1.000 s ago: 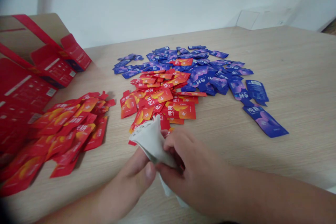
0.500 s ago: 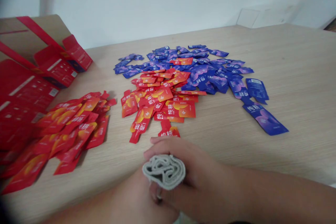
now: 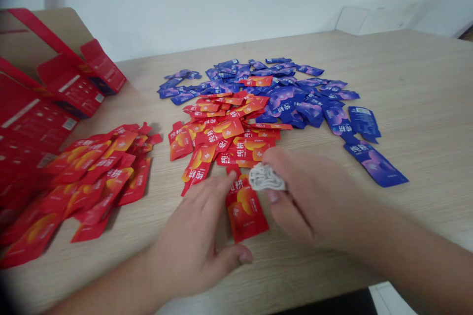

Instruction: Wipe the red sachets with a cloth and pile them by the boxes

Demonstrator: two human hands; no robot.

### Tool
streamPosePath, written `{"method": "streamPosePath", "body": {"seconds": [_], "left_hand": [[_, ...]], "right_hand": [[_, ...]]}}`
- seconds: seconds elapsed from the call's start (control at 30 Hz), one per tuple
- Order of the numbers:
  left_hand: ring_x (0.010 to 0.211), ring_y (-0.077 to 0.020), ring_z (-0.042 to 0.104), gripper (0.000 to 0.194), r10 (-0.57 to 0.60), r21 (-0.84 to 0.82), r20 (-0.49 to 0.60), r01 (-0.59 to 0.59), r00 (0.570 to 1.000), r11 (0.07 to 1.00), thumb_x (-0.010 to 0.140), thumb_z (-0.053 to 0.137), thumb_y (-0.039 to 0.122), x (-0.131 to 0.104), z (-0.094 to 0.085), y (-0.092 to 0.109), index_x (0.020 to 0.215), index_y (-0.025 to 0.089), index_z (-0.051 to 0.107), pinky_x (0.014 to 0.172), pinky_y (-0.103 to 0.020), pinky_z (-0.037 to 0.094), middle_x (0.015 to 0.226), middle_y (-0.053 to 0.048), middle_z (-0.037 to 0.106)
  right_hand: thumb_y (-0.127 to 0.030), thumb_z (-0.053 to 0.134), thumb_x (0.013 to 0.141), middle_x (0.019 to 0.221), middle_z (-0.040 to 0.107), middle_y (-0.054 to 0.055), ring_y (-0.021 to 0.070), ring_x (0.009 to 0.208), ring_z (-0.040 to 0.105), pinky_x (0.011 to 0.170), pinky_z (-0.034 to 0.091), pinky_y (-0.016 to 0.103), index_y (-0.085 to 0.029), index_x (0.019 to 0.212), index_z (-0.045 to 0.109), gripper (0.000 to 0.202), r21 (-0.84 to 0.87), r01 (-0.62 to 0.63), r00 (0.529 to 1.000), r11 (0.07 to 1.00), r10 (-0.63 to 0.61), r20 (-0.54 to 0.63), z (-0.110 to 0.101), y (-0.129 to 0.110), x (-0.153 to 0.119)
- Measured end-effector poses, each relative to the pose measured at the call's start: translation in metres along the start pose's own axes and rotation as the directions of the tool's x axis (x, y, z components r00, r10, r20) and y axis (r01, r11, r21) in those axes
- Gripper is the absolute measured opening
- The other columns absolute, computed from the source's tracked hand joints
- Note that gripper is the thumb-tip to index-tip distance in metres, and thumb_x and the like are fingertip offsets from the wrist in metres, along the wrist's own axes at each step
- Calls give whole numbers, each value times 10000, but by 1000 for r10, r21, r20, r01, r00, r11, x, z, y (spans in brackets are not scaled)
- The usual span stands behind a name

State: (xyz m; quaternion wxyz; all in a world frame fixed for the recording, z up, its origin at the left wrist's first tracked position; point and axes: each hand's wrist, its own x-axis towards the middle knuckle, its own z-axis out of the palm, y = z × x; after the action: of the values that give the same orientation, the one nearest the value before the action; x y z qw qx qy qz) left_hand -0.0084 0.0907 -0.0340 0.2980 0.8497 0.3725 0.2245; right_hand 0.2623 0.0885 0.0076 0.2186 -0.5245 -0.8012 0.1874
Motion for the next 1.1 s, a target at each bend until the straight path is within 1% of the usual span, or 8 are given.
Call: {"method": "streamPosePath", "body": {"seconds": [0.07,0.13,0.27,0.47,0.67,0.83,1.0,1.1], "left_hand": [[1602,-552,389,1340,-52,-44,22,53,998,998,784,895,742,5,3,-8,1767,121,230,1256,-732,375,1748,-328,362],[1652,-551,282,1486,-112,-52,93,117,989,992,753,930,718,10,7,-15,1786,87,70,1278,-744,344,1784,-348,246],[1672,-524,241,1468,-112,7,200,112,973,994,708,981,622,17,13,-18,1777,65,144,1348,-743,193,1775,-325,291],[1645,-481,353,1401,-108,-52,194,121,975,991,680,1018,499,18,10,-20,1780,160,218,1366,-688,189,1772,-248,366],[1651,-527,304,1354,-158,-131,164,180,974,975,716,982,597,18,8,-22,1781,189,253,1325,-699,272,1777,-234,368],[1672,-500,273,1470,-125,-53,179,136,976,989,691,1006,582,19,7,-21,1800,168,134,1343,-659,283,1821,-246,252],[1683,-496,240,1537,-128,-31,192,136,973,990,679,1005,613,20,8,-24,1800,154,60,1330,-663,317,1830,-274,185],[1682,-505,232,1538,-116,-49,185,127,976,991,668,1014,607,19,9,-26,1799,163,70,1331,-674,310,1835,-267,159]], "right_hand": [[-245,602,945,925,714,100,272,767,639,675,458,415,-221,979,676,85,-133,129,979,983,-105,174,13,-7,8],[-197,660,908,1021,744,106,275,854,692,735,518,404,-208,977,702,81,-113,210,928,971,-162,336,25,-13,15],[-132,733,841,1182,781,89,290,1074,736,966,579,425,-222,1103,759,279,32,203,892,979,-199,407,37,-15,21],[-91,740,816,1302,783,104,334,1193,739,1043,581,482,-237,1171,787,387,78,174,899,982,-191,394,45,-12,24],[-155,713,893,1201,773,128,337,1103,740,968,584,485,-200,1206,760,320,-120,122,935,985,-74,346,51,-2,41],[-253,720,935,1144,779,146,341,1044,744,908,577,478,-188,1160,711,235,-219,-10,984,976,49,173,50,22,49],[-228,731,930,1390,699,134,339,1216,706,989,596,495,-261,1338,628,423,-9,170,983,985,-170,-66,48,26,34],[-199,650,1004,1470,632,144,322,1253,691,1010,605,492,-265,1245,678,251,9,260,966,966,-260,5,46,17,29]]}}
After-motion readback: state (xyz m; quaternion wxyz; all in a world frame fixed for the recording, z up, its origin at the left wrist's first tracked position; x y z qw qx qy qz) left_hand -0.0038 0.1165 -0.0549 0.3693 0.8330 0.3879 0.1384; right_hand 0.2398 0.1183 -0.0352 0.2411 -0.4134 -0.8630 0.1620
